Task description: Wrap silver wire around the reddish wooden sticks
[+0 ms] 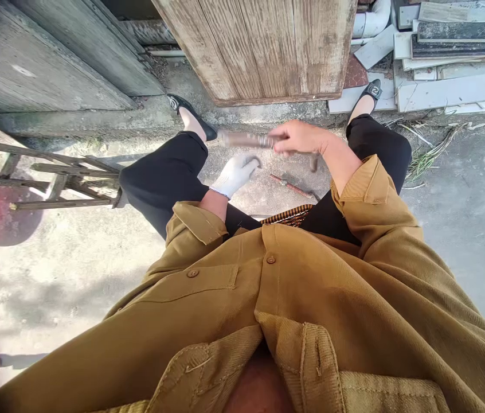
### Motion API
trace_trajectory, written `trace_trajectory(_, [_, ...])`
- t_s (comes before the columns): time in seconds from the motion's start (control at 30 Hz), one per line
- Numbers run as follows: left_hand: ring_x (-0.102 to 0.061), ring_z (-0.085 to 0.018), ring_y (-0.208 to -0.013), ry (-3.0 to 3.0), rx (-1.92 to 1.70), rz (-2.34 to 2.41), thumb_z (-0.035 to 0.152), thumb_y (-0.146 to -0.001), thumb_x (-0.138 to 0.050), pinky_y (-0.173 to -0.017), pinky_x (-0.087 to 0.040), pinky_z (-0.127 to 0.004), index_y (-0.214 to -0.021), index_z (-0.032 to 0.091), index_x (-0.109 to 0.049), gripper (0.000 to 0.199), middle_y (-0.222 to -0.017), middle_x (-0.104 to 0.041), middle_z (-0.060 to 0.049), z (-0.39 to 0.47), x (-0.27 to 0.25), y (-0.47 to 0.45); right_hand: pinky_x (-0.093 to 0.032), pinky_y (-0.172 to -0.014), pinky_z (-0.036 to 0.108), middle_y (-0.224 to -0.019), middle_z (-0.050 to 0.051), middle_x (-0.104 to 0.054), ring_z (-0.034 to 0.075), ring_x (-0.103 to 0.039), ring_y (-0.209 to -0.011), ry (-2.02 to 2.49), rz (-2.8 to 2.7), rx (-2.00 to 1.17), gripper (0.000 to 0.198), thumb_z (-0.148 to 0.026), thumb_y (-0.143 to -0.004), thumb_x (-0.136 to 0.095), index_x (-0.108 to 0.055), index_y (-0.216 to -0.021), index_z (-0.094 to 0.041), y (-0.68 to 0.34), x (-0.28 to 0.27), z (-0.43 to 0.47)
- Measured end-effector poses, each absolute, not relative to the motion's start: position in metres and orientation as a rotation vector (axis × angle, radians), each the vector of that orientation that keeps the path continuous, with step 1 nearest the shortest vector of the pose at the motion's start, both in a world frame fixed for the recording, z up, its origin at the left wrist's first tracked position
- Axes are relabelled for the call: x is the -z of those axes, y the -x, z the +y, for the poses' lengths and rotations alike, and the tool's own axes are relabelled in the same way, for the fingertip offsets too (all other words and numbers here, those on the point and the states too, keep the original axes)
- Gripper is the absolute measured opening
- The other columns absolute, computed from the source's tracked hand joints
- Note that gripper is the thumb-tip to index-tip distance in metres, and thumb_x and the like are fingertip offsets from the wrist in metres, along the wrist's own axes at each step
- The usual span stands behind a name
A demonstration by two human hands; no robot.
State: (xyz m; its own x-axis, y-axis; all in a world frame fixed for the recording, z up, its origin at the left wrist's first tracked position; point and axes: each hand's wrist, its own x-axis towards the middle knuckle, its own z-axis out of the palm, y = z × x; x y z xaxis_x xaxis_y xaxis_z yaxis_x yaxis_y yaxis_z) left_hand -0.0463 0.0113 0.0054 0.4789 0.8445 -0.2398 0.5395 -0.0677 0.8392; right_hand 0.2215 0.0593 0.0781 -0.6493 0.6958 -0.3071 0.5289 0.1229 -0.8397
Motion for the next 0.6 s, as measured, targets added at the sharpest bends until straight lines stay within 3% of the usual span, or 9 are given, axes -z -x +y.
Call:
trace_trajectory(0.17, [-0.059,-0.020,-0.077,-1.766,-0.285,1.194,0.034,-0.108,-0.058,-0.082,-0.052,-0.036,-0.092,0.020,-0.076,0.028,-0.074,-0.070,-0.004,0.005,-0.001,0.039,-0.061,-0.074,0.034,-0.094,0.006,-0.071,0.020,-0.066,-0.079,1.552,-1.855,-1.278,0.027,-0.041,-0.111,-0.075,-0.076,-0.128,-0.019,-0.223,-0.065,0.065])
trace_trajectory(0.27, [-0.061,-0.019,-0.074,-1.816,-0.196,1.095,0.033,-0.101,-0.059,-0.076,-0.051,-0.032,-0.096,0.019,-0.080,0.026,-0.079,-0.072,-0.002,0.003,-0.004,0.036,-0.063,-0.088,0.041,-0.103,0.011,-0.074,0.028,-0.073,-0.096,1.805,-2.025,-1.046,0.025,-0.033,-0.112,-0.071,-0.077,-0.128,-0.016,-0.224,-0.045,0.071])
trace_trajectory(0.37, [-0.066,-0.020,-0.080,-1.844,-0.225,1.051,0.035,-0.100,-0.057,-0.083,-0.054,-0.031,-0.101,0.018,-0.082,0.030,-0.087,-0.075,-0.002,0.003,-0.007,0.036,-0.060,-0.103,0.047,-0.118,0.019,-0.079,0.036,-0.075,-0.115,1.983,-2.379,-0.849,0.025,-0.027,-0.109,-0.075,-0.080,-0.127,-0.010,-0.221,-0.034,0.072])
trace_trajectory(0.47, [-0.070,-0.022,-0.091,-1.857,-0.332,1.115,0.032,-0.100,-0.057,-0.093,-0.056,-0.033,-0.100,0.017,-0.081,0.029,-0.096,-0.079,-0.005,0.004,-0.007,0.040,-0.059,-0.105,0.048,-0.123,0.020,-0.082,0.036,-0.076,-0.116,1.963,-2.715,-0.933,0.024,-0.027,-0.107,-0.079,-0.084,-0.126,-0.012,-0.212,-0.035,0.064])
trace_trajectory(0.6, [-0.070,-0.023,-0.090,-1.831,-0.384,1.202,0.032,-0.102,-0.057,-0.091,-0.057,-0.034,-0.099,0.017,-0.079,0.028,-0.091,-0.077,-0.006,0.006,-0.006,0.045,-0.057,-0.093,0.042,-0.105,0.011,-0.084,0.031,-0.077,-0.101,1.807,-3.000,-1.186,0.017,-0.021,-0.103,-0.084,-0.090,-0.119,-0.016,-0.199,-0.045,0.052])
